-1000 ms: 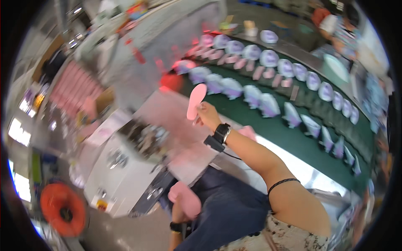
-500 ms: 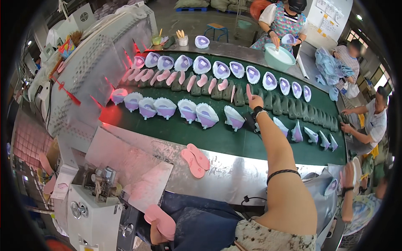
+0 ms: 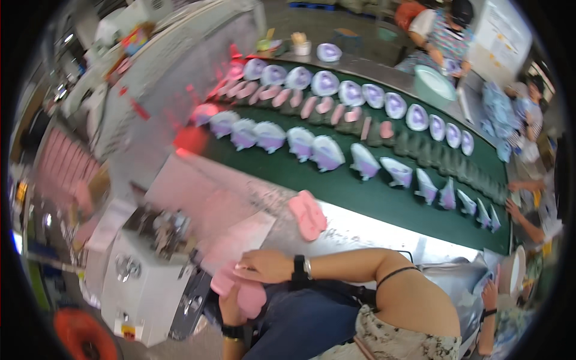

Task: The worker is using an industrial machine to press or stitch shoe soles and insoles, then placing them onto a conveyor belt for further processing.

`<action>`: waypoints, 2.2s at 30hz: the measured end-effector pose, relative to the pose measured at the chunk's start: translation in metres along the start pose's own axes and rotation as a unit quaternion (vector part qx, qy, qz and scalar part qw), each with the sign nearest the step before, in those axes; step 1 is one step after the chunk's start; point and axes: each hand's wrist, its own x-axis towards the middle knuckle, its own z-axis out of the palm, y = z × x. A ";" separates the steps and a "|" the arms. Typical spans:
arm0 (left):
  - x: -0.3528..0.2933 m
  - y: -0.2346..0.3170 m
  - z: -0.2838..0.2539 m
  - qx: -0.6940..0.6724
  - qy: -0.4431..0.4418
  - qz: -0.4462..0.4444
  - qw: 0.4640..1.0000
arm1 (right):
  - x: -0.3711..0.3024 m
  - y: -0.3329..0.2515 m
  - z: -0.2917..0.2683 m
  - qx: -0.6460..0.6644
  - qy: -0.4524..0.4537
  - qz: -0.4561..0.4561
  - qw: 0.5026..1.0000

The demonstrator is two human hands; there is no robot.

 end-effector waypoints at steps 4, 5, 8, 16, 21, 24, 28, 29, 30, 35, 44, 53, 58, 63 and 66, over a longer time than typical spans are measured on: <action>0.006 0.011 -0.021 -0.084 0.019 -0.022 0.996 | 0.012 -0.010 0.061 0.182 0.027 0.115 0.976; 0.003 0.014 -0.028 -0.100 -0.001 -0.051 0.994 | 0.023 -0.003 0.064 0.273 -0.013 0.193 0.942; -0.015 0.012 -0.045 -0.147 0.008 -0.062 0.987 | 0.067 0.014 0.056 0.260 0.053 0.200 0.943; -0.038 0.003 -0.066 -0.169 -0.033 -0.104 0.979 | 0.194 0.075 0.075 0.136 0.182 0.072 0.971; -0.047 -0.002 -0.079 -0.201 0.000 -0.106 0.974 | 0.190 0.026 0.039 -0.093 0.121 0.093 0.984; -0.050 -0.012 -0.087 -0.208 0.019 -0.076 0.975 | 0.194 0.029 0.029 -0.229 0.215 -0.011 0.949; -0.049 -0.024 -0.104 -0.181 0.059 -0.083 0.978 | 0.218 0.043 0.050 -0.079 0.185 0.104 0.974; -0.055 -0.015 -0.097 -0.171 0.079 -0.087 0.978 | 0.226 0.046 0.058 0.001 0.164 0.153 0.975; -0.058 -0.007 -0.093 -0.159 0.101 -0.091 0.978 | 0.237 0.053 0.067 0.052 0.155 0.178 0.970; -0.028 -0.046 -0.122 0.022 0.078 -0.034 0.996 | 0.251 0.087 0.053 0.131 0.322 0.158 0.924; -0.014 -0.035 -0.061 -0.159 -0.062 -0.138 0.976 | 0.038 0.166 -0.170 0.227 0.428 0.228 0.844; -0.002 -0.022 -0.006 -0.117 -0.049 -0.167 0.978 | -0.212 0.316 -0.319 -0.113 0.614 0.453 0.636; -0.003 -0.018 0.005 -0.137 -0.014 -0.144 0.980 | -0.188 0.329 -0.324 -0.179 0.504 0.465 0.705; -0.006 -0.018 0.013 -0.150 -0.006 -0.119 0.982 | -0.176 0.316 -0.335 -0.303 0.513 0.424 0.683; -0.005 -0.024 0.008 -0.149 -0.022 -0.122 0.981 | -0.190 0.324 -0.350 -0.285 0.541 0.455 0.648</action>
